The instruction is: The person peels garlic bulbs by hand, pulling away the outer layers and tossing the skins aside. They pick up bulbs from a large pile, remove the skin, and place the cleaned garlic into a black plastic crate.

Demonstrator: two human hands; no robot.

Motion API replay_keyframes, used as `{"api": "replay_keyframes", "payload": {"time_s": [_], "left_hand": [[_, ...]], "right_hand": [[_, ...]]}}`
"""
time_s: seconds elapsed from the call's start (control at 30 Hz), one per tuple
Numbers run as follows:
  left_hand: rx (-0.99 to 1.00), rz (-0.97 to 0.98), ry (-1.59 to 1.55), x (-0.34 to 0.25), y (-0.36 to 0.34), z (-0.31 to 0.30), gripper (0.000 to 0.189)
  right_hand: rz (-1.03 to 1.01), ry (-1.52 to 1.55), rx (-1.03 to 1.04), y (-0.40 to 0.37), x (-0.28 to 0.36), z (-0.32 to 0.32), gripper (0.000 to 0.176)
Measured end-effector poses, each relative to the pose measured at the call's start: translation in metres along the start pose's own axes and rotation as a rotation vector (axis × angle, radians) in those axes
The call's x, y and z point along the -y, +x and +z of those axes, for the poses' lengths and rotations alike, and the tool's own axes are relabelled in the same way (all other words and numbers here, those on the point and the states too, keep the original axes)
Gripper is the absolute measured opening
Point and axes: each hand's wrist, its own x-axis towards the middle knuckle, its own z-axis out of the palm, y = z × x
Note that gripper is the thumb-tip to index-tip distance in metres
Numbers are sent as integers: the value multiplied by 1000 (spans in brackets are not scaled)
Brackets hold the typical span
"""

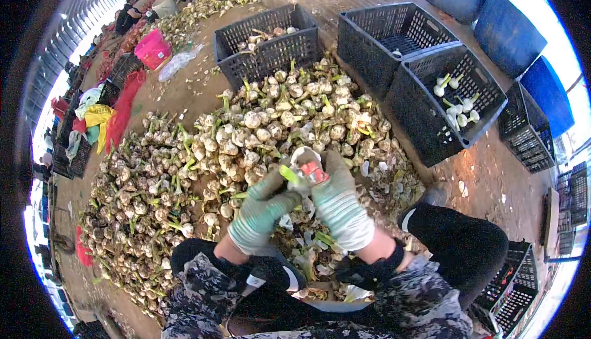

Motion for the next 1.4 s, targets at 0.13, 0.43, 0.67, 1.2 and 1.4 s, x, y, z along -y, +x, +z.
{"api": "replay_keyframes", "payload": {"time_s": [0.13,0.43,0.67,1.2,1.4], "left_hand": [[-168,68,-1021,60,25,5,38],[-394,42,-624,23,15,-16,36],[-355,32,-561,12,2,-6,43],[-544,241,-281,7,5,13,38],[-361,418,-372,9,-7,-1,45]], "right_hand": [[-286,-680,-107,-5,-9,16,27],[14,-560,-39,32,-85,-32,22],[-147,-590,131,-30,2,7,34],[-174,-238,-101,-36,-43,45,32],[511,490,-156,-1,-72,40,23]]}}
